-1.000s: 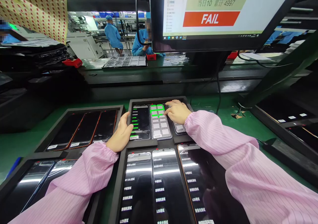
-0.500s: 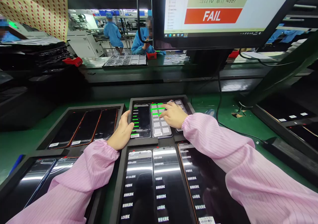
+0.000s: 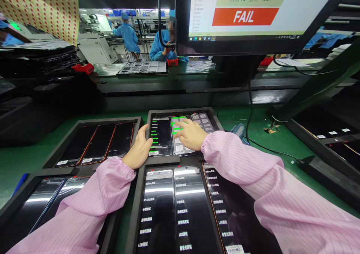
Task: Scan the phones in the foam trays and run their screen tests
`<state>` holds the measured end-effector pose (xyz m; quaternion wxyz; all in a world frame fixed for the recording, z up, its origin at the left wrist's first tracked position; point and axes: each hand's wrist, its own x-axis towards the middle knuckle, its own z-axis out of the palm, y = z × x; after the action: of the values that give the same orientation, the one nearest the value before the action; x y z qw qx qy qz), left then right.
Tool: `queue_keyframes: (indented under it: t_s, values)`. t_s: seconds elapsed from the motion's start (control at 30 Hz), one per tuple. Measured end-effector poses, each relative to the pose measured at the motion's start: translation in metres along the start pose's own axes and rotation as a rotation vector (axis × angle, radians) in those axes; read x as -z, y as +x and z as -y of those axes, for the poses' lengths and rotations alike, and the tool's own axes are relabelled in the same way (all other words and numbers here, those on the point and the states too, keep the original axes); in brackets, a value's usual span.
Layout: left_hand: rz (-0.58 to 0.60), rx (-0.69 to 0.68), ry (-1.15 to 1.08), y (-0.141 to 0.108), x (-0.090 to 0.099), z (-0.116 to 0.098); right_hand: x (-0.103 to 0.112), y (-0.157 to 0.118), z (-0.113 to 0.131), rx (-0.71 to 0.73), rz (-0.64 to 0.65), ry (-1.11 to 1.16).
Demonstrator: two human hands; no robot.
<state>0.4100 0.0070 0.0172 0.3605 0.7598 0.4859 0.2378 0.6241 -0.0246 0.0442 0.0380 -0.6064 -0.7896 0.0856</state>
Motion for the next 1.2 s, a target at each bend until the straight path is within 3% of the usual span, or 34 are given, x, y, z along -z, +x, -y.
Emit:
queue_keyframes:
  t_s: [0.37, 0.6, 0.9, 1.2]
  values:
    - [0.011, 0.003, 0.014, 0.0, 0.002, -0.002, 0.007, -0.02, -0.028, -0.074, -0.021, -0.016]
    - [0.012, 0.01, 0.019, 0.0, 0.002, -0.004, 0.003, -0.029, -0.041, -0.049, -0.068, -0.017]
    - [0.0, -0.009, -0.013, 0.0, 0.001, 0.0, 0.002, -0.041, -0.032, 0.037, -0.032, 0.065]
    - [0.006, 0.0, 0.0, 0.0, 0.001, -0.001, -0.005, -0.02, -0.002, 0.093, -0.018, 0.068]
